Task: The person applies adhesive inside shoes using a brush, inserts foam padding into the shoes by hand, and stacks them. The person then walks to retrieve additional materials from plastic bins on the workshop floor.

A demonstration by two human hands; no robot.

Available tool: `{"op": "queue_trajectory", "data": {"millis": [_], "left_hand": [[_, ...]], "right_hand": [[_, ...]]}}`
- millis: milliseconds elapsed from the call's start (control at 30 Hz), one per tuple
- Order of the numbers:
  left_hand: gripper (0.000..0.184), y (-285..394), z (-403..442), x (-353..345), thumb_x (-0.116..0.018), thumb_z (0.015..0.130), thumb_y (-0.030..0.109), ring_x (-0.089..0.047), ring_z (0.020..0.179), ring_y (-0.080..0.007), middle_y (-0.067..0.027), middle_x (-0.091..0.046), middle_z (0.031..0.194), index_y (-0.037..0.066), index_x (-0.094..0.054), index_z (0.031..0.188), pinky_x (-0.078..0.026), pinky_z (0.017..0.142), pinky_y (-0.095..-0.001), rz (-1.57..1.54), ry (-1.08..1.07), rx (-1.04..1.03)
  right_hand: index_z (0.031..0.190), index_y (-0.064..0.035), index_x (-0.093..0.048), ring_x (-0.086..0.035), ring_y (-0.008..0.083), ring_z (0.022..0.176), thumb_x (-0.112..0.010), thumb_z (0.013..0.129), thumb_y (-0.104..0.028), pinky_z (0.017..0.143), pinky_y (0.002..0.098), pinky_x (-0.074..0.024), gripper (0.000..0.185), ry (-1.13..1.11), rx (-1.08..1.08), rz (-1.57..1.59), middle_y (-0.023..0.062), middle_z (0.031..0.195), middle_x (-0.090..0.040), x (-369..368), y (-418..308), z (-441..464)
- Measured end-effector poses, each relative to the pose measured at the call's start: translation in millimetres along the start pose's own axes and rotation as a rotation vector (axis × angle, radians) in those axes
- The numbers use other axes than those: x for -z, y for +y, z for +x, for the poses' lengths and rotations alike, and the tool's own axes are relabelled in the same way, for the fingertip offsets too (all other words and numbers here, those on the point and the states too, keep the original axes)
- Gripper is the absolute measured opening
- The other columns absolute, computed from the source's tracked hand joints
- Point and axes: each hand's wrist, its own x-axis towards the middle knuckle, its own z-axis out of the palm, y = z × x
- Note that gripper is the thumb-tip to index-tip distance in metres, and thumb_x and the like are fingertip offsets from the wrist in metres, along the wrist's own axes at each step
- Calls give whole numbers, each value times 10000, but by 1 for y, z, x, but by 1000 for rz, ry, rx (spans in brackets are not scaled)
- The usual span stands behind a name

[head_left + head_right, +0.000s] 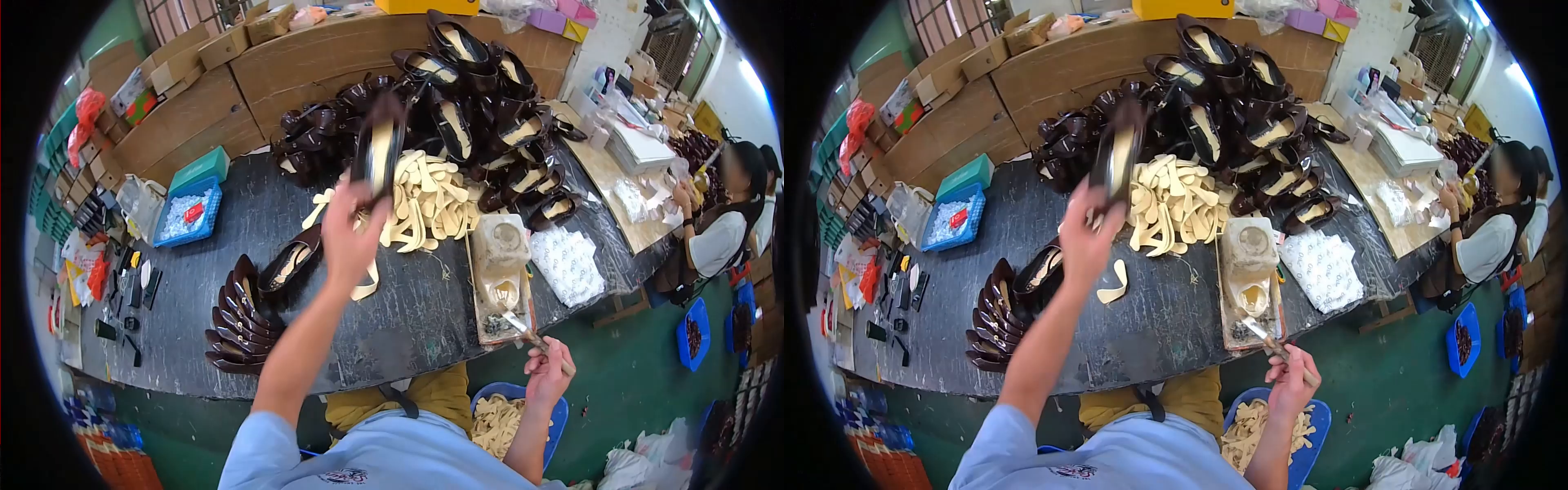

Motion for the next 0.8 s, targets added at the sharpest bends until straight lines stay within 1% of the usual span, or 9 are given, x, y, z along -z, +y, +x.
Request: {"op": "queue_trajectory", "data": {"millis": [33, 133, 233, 300, 367, 500, 600, 700, 800], "left_hand": [[440, -13, 50, -16, -816, 913, 110, -643, 1291, -293, -241, -573, 1504, -47, -652, 1290, -514, 1053, -373, -143, 106, -60], [829, -1, 133, -30, -837, 892, 263, -584, 1370, -431, -331, -568, 1480, -22, -437, 1559, -474, 1117, -455, 160, 95, 88], [662, -25, 111, -39, -813, 905, 245, -681, 1197, -390, -238, -666, 1378, -14, -560, 1460, -531, 1027, -433, 134, 46, -87], [420, -47, 59, -27, -755, 913, 158, -633, 1241, -408, -212, -669, 1334, 9, -666, 1295, -501, 1080, -449, 291, -83, -273], [412, -70, -2, -6, -755, 897, 132, -535, 1392, -399, -206, -595, 1462, 38, -677, 1291, -442, 1147, -474, 516, -232, -88], [561, -129, -59, 72, -737, 843, 107, -447, 1431, -412, -227, -475, 1551, 56, -606, 1385, -382, 1152, -560, 1065, -139, 18], [445, -164, -57, 136, -709, 862, 124, -536, 1328, -371, -162, -579, 1422, 58, -678, 1301, -446, 1065, -528, 1146, -8, 254], [349, -177, -46, 177, -715, 878, 156, -667, 1167, -403, -197, -695, 1214, 71, -713, 1217, -553, 993, -519, 1117, -298, 479], [290, -179, -42, 181, -709, 869, 139, -703, 1110, -430, -216, -725, 1171, 48, -721, 1145, -575, 984, -525, 1271, -330, 413]], "right_hand": [[1089, 81, -708, -591, 138, 517, -637, 1066, -172, 455, 288, -494, 264, 7, 5, -1, 175, 788, -725, 1, 0, -2], [1103, 71, -704, -591, 141, 521, -629, 1071, -177, 455, 288, -495, 262, 11, -6, -9, 172, 788, -725, -2, -5, -10], [1110, 65, -701, -585, 137, 521, -626, 1075, -190, 458, 285, -491, 269, 30, -13, -11, 168, 785, -720, -1, -2, -13], [1121, 53, -700, -575, 127, 522, -624, 1081, -216, 459, 278, -473, 282, 35, -20, -12, 151, 780, -712, -2, 3, -13], [1136, 31, -701, -560, 110, 527, -624, 1090, -258, 458, 266, -441, 303, 18, -29, -32, 122, 771, -700, -1, 8, -11], [1184, 34, -672, -554, 103, 562, -600, 1105, -283, 482, 261, -440, 334, 3, -13, -68, 114, 809, -702, 6, 9, -1], [1197, 51, -667, -575, 107, 590, -594, 1102, -233, 502, 266, -463, 308, -12, -6, -52, 130, 841, -716, 7, 13, 5], [1232, 59, -660, -607, 110, 651, -613, 1085, -172, 542, 270, -491, 278, -31, -4, -28, 137, 898, -730, -7, 19, 3], [1287, 66, -643, -633, 111, 725, -640, 1061, -114, 589, 273, -514, 289, -56, 13, -39, 144, 975, -738, -24, 27, -3]]}}
